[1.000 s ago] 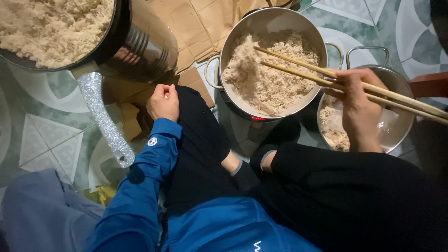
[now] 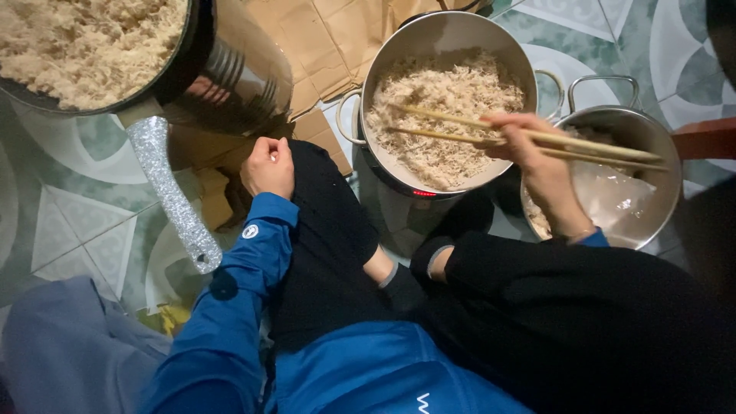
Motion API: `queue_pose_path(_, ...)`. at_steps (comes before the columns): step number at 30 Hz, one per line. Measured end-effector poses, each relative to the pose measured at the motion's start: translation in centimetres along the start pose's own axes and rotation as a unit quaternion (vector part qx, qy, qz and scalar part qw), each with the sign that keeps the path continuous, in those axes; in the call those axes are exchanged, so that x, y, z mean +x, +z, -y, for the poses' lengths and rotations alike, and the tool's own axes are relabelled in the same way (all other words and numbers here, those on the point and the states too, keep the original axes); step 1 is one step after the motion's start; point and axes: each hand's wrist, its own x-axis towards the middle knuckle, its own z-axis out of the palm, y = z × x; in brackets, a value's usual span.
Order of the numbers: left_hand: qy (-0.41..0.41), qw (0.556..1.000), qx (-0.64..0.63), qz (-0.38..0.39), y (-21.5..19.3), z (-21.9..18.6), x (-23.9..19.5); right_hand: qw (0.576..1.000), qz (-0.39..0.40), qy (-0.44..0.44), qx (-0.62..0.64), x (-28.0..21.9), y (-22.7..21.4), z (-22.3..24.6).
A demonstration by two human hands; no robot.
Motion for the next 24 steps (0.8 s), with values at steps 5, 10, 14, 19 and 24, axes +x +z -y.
queue_pose_path(5, 0.005, 1.0, 0.016, -0.004, 0.2, 0.5, 0.0, 0.997, -0.061, 0.02, -0.031, -0.3, -2.1, -1.0)
queue_pose_path(10, -0.021, 1.0, 0.001, 0.02, 0.0, -0.2, 0.2, 0.983, -0.135, -0.046, -0.116, -1.6, -4.7, 1.0)
queue_pose_path(14, -0.014, 1.0, 0.017, 0.013, 0.0, -0.2, 0.2, 0.981, -0.125, -0.068, -0.134, -1.2, -4.5, 0.6)
queue_pose_path(19, -0.008, 1.0, 0.004, 0.006, -0.2, -0.4, 0.0, 0.991, -0.13, -0.007, -0.033, -0.5, -2.6, -1.6)
queue_pose_path(24, -0.011, 1.0, -0.001, 0.012, 0.1, -0.2, 0.1, 0.981, -0.187, 0.039, 0.026, -1.2, -2.3, -0.2)
